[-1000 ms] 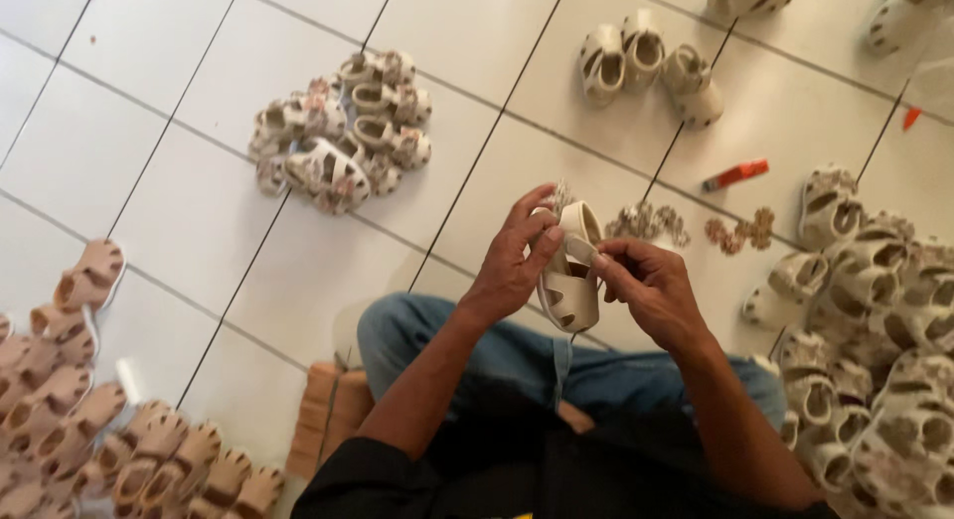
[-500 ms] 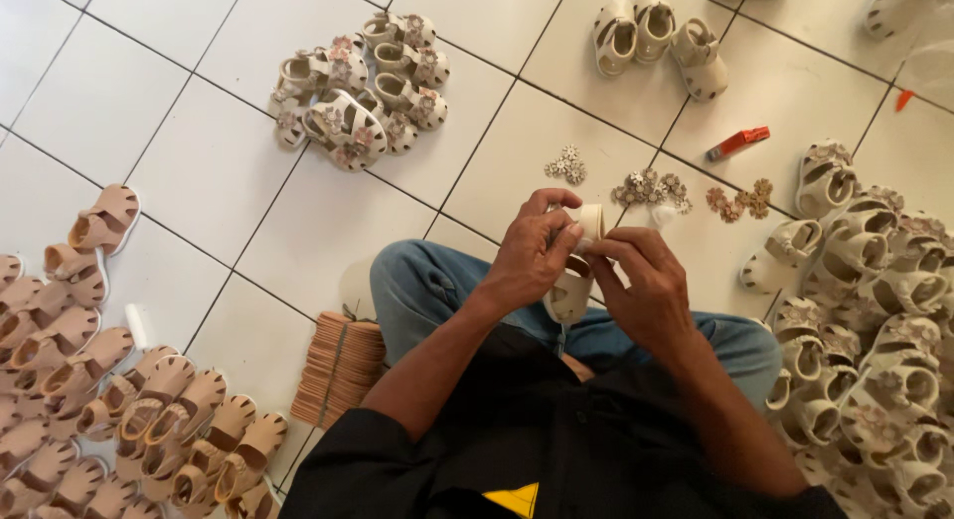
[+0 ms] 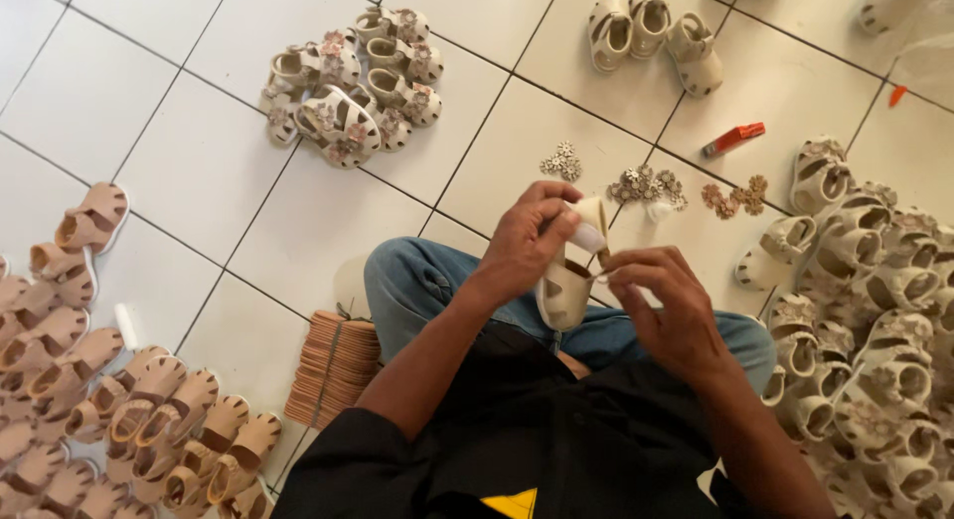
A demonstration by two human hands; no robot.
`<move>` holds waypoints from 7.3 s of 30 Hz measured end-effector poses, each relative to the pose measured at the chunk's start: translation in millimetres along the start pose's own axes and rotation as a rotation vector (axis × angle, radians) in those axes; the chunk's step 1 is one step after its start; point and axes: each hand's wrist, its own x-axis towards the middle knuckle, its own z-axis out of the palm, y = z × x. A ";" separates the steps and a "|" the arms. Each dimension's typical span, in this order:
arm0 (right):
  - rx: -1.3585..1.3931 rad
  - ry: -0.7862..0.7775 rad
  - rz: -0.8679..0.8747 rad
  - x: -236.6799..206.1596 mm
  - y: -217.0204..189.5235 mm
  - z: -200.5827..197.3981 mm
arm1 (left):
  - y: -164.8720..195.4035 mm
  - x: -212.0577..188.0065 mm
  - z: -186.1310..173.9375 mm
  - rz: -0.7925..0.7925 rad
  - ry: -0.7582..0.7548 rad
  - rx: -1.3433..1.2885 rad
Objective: The person sits on the floor holding a child's sandal and uses a glue bottle to apply glue to the toe area, then presses a decorative flower appliqué onto the glued spot. They repeat the gluing and attaching process on additional sandals, turning the shoes to reach different spots.
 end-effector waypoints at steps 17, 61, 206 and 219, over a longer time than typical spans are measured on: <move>0.335 0.104 0.280 -9.0 13.2 16.6 | 23.3 -23.2 2.0 0.173 -0.033 0.343; 0.372 -0.087 0.165 -12.4 12.9 -10.7 | -11.7 -37.9 2.0 0.032 -0.254 -0.413; -0.460 0.119 0.084 -15.4 -48.1 30.4 | -110.5 -0.2 -39.3 -0.312 0.077 -1.153; -0.485 0.061 0.081 -12.8 -46.8 34.0 | -116.4 -2.0 -38.5 -0.322 0.076 -1.163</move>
